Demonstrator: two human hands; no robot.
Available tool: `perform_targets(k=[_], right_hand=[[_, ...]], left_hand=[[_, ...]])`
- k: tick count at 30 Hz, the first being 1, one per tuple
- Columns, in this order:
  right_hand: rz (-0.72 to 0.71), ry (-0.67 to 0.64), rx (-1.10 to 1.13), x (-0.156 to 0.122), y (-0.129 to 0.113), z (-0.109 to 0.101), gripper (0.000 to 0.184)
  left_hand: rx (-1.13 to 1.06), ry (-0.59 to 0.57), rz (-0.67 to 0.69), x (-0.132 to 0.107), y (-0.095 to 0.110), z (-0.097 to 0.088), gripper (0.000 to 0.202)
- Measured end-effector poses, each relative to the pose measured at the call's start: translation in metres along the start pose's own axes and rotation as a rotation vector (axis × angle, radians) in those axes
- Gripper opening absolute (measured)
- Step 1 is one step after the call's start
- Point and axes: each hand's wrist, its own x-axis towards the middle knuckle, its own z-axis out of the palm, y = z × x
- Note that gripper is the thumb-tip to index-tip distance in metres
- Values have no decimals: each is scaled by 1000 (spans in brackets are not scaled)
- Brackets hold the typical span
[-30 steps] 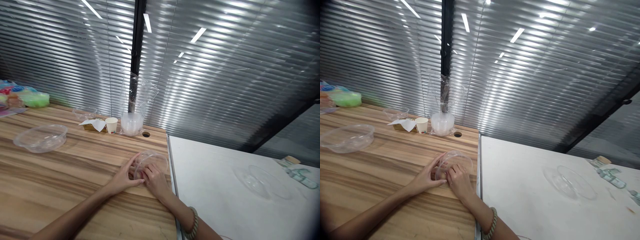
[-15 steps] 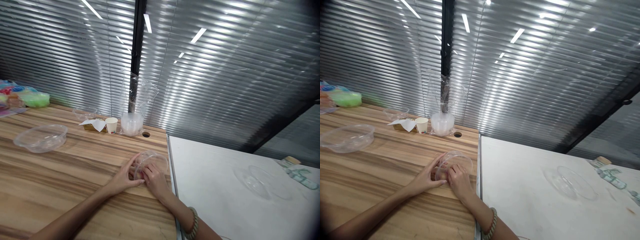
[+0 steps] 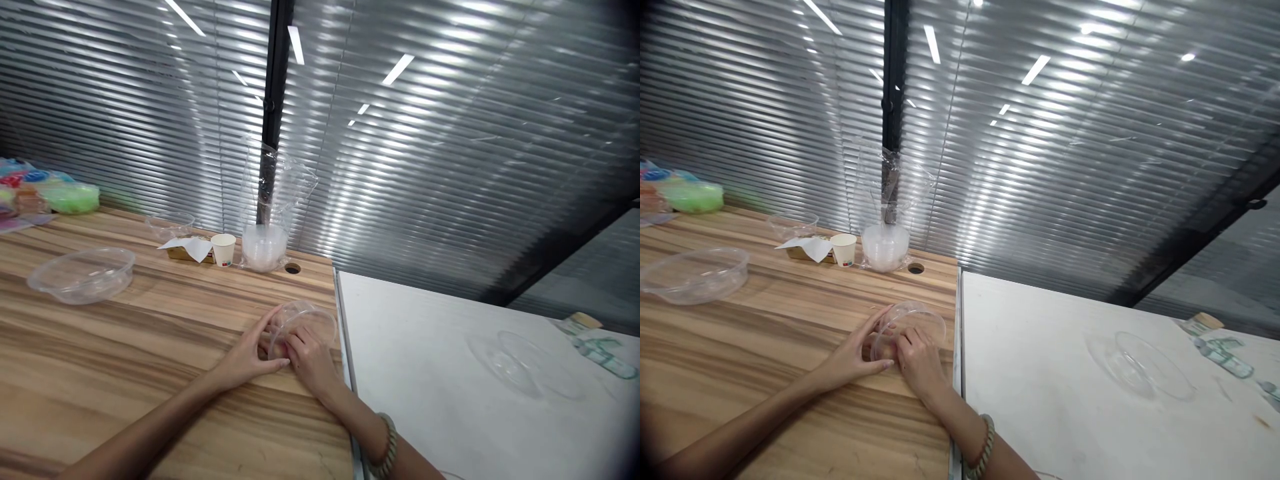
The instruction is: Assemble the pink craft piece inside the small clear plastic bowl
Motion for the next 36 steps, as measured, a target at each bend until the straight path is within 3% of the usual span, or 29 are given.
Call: perform_targets(k=[36], right_hand=[[-5, -9, -10, 1, -1, -3, 16]], left_hand=[[23, -41, 12, 0, 1, -1, 87]])
